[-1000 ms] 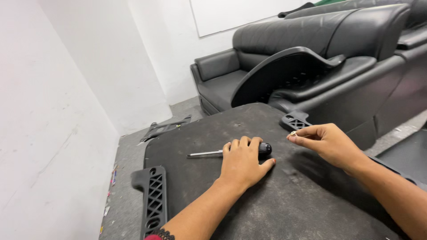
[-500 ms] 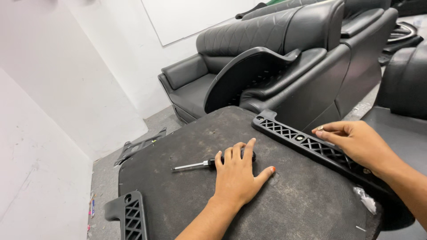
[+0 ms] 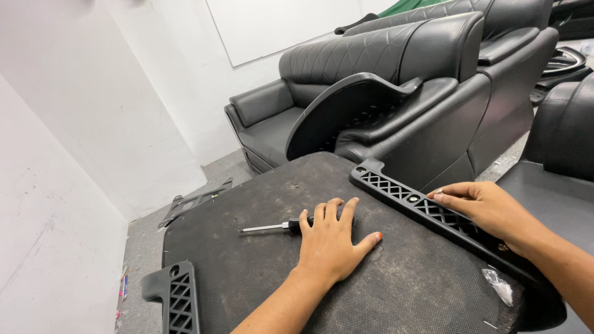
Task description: The person uses a screwdriver to tighten screws into a black plastic frame component placed on a dark work surface. The person holds the frame steady with one hand while turning the screwdriver with the other, working on multiple screw holes along the frame's edge.
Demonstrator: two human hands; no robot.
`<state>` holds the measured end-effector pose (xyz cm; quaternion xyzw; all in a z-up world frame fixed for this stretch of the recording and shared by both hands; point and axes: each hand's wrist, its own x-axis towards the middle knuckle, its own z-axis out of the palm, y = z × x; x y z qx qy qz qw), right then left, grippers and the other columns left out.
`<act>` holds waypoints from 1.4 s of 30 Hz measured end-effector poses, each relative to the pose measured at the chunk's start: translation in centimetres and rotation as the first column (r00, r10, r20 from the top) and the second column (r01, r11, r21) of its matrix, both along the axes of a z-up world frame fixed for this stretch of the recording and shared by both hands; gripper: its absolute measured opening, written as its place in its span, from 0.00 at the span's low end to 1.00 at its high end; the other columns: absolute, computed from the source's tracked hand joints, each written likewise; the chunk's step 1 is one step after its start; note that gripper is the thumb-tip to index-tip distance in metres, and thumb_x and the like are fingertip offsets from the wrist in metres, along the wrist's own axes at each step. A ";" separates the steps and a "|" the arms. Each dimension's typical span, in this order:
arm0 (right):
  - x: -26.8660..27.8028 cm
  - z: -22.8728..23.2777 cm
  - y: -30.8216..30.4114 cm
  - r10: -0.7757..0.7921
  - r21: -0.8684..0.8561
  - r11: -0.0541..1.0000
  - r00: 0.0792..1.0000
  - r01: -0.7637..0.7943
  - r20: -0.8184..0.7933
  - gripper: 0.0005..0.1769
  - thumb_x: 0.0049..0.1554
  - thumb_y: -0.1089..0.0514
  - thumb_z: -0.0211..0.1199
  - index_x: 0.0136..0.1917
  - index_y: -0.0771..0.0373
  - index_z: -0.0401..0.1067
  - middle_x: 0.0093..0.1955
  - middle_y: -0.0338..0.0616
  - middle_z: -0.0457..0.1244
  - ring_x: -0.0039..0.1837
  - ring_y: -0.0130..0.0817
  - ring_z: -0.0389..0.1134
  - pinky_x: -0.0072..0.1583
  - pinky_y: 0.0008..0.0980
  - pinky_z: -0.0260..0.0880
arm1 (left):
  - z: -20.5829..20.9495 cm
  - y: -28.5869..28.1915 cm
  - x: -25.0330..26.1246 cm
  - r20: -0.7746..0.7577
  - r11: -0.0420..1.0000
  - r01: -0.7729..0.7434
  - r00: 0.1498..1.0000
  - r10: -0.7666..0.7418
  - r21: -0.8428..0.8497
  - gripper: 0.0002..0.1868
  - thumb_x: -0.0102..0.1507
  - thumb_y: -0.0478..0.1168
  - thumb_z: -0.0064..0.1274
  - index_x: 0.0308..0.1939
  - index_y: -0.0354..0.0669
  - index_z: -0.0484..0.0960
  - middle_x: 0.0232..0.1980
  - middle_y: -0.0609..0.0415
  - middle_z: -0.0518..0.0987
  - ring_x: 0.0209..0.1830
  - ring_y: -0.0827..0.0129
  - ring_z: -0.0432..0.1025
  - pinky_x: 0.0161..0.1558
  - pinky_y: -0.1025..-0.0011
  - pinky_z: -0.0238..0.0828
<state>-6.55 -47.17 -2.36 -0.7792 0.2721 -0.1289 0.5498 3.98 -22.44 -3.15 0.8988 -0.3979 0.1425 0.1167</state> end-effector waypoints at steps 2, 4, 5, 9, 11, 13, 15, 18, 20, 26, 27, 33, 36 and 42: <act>0.1 0.0 0.0 0.007 0.005 1.000 1.000 -0.007 0.006 0.17 0.63 0.50 0.62 0.58 0.60 0.82 0.40 0.49 0.74 0.34 0.32 0.69 0.38 0.28 0.67 | 0.0 0.0 0.0 0.022 1.000 0.009 1.000 -0.009 0.000 0.44 0.61 0.68 0.49 0.73 0.46 0.62 0.72 0.41 0.62 0.74 0.49 0.52 0.68 0.31 0.37; 0.1 -0.1 -0.1 0.022 -0.002 1.000 1.000 -0.022 0.015 0.17 0.62 0.50 0.62 0.58 0.60 0.82 0.40 0.49 0.74 0.34 0.31 0.69 0.38 0.28 0.67 | 0.1 0.1 0.0 0.035 1.000 0.008 0.999 -0.008 -0.008 0.43 0.62 0.67 0.48 0.73 0.46 0.63 0.72 0.41 0.63 0.74 0.50 0.53 0.68 0.32 0.40; 0.2 -0.3 -0.3 0.030 -0.006 1.000 0.999 -0.029 0.020 0.17 0.62 0.51 0.62 0.58 0.60 0.82 0.40 0.49 0.74 0.35 0.31 0.69 0.38 0.28 0.67 | 0.0 0.2 0.0 0.034 1.000 0.006 0.999 -0.006 -0.009 0.42 0.62 0.66 0.48 0.72 0.45 0.64 0.71 0.42 0.64 0.74 0.51 0.54 0.68 0.34 0.41; 0.5 -1.0 -0.7 0.036 0.051 0.998 0.997 -0.039 0.063 0.16 0.61 0.53 0.62 0.58 0.62 0.82 0.42 0.48 0.75 0.36 0.28 0.69 0.39 0.27 0.68 | 0.0 0.3 -0.2 0.042 0.999 0.008 0.999 -0.007 -0.036 0.39 0.63 0.62 0.48 0.71 0.45 0.66 0.70 0.45 0.66 0.72 0.54 0.57 0.68 0.39 0.46; 0.7 -1.1 -0.8 0.052 0.037 0.998 0.995 -0.055 0.080 0.16 0.61 0.54 0.63 0.58 0.63 0.82 0.42 0.49 0.75 0.36 0.28 0.69 0.39 0.27 0.68 | 0.0 0.4 -0.3 0.037 0.999 0.007 0.999 -0.006 -0.036 0.38 0.63 0.62 0.48 0.71 0.45 0.66 0.70 0.45 0.66 0.72 0.55 0.56 0.68 0.40 0.46; 0.7 -1.1 -0.8 0.055 0.021 0.998 0.996 -0.057 0.075 0.16 0.61 0.54 0.64 0.58 0.63 0.82 0.42 0.51 0.74 0.36 0.29 0.68 0.39 0.27 0.67 | 0.1 0.4 -0.4 0.032 1.000 0.004 0.999 -0.003 -0.028 0.38 0.63 0.61 0.48 0.71 0.45 0.66 0.70 0.45 0.65 0.72 0.55 0.56 0.68 0.39 0.45; 0.5 -1.0 -0.9 0.047 0.004 0.999 0.998 -0.047 0.049 0.16 0.61 0.54 0.65 0.57 0.64 0.82 0.41 0.53 0.73 0.35 0.31 0.67 0.39 0.29 0.66 | 0.2 0.3 -0.5 0.029 1.000 -0.003 1.000 0.004 -0.011 0.37 0.63 0.61 0.48 0.71 0.45 0.66 0.70 0.45 0.64 0.73 0.55 0.54 0.68 0.37 0.43; 0.2 -1.2 -1.6 0.014 0.253 0.966 0.989 -0.051 0.147 0.18 0.57 0.58 0.62 0.57 0.69 0.80 0.45 0.49 0.73 0.40 0.29 0.71 0.44 0.27 0.71 | 0.2 0.3 -0.5 0.032 1.000 -0.006 0.999 0.006 -0.026 0.37 0.63 0.61 0.48 0.70 0.45 0.67 0.70 0.46 0.64 0.74 0.55 0.53 0.69 0.37 0.42; 0.2 -1.7 -2.7 -0.023 0.214 0.977 0.990 -0.007 0.141 0.18 0.57 0.57 0.64 0.57 0.69 0.81 0.46 0.50 0.73 0.42 0.30 0.70 0.47 0.28 0.71 | 0.1 0.3 -0.5 0.040 1.000 -0.002 0.999 0.003 -0.031 0.36 0.63 0.60 0.49 0.69 0.45 0.68 0.70 0.46 0.64 0.74 0.55 0.53 0.69 0.37 0.42; 0.6 -8.2 -10.2 -0.122 0.119 0.987 0.983 0.106 0.134 0.20 0.59 0.55 0.66 0.60 0.70 0.79 0.52 0.54 0.73 0.50 0.36 0.71 0.54 0.30 0.73 | 0.0 0.3 -0.4 0.060 0.999 0.003 0.998 0.000 -0.047 0.36 0.62 0.60 0.50 0.68 0.44 0.69 0.70 0.46 0.65 0.74 0.53 0.52 0.69 0.36 0.41; 0.6 -10.2 -11.7 -0.150 0.129 0.983 0.981 0.134 0.123 0.20 0.59 0.55 0.67 0.60 0.71 0.79 0.52 0.58 0.72 0.50 0.39 0.71 0.54 0.33 0.73 | 0.0 0.2 -0.4 0.060 0.999 0.004 0.998 -0.001 -0.050 0.35 0.62 0.60 0.50 0.68 0.44 0.70 0.70 0.46 0.65 0.74 0.53 0.53 0.69 0.36 0.41; 0.8 -22.3 -21.1 -0.312 0.155 0.940 0.949 0.303 0.036 0.17 0.63 0.60 0.63 0.62 0.71 0.78 0.51 0.58 0.73 0.52 0.39 0.74 0.54 0.32 0.74 | 0.0 0.2 -0.3 0.042 0.999 -0.001 0.999 0.002 -0.037 0.35 0.63 0.60 0.49 0.68 0.44 0.70 0.70 0.45 0.65 0.74 0.53 0.52 0.69 0.35 0.39; -0.3 -27.0 -23.5 -0.463 0.073 0.880 0.883 0.468 -0.076 0.15 0.67 0.60 0.61 0.65 0.68 0.75 0.51 0.60 0.71 0.49 0.47 0.73 0.51 0.41 0.75 | -0.1 0.2 -0.4 0.053 1.000 -0.004 0.999 0.006 -0.030 0.35 0.63 0.60 0.49 0.68 0.44 0.70 0.69 0.46 0.65 0.74 0.53 0.53 0.70 0.35 0.39; -1.4 -30.4 -25.1 -0.491 0.089 0.858 0.860 0.505 -0.141 0.16 0.69 0.64 0.52 0.68 0.66 0.72 0.50 0.66 0.71 0.41 0.51 0.76 0.43 0.44 0.81 | -0.1 0.2 -0.3 0.059 1.000 0.000 0.998 0.002 -0.029 0.35 0.63 0.60 0.48 0.67 0.44 0.70 0.69 0.46 0.65 0.74 0.54 0.53 0.70 0.35 0.39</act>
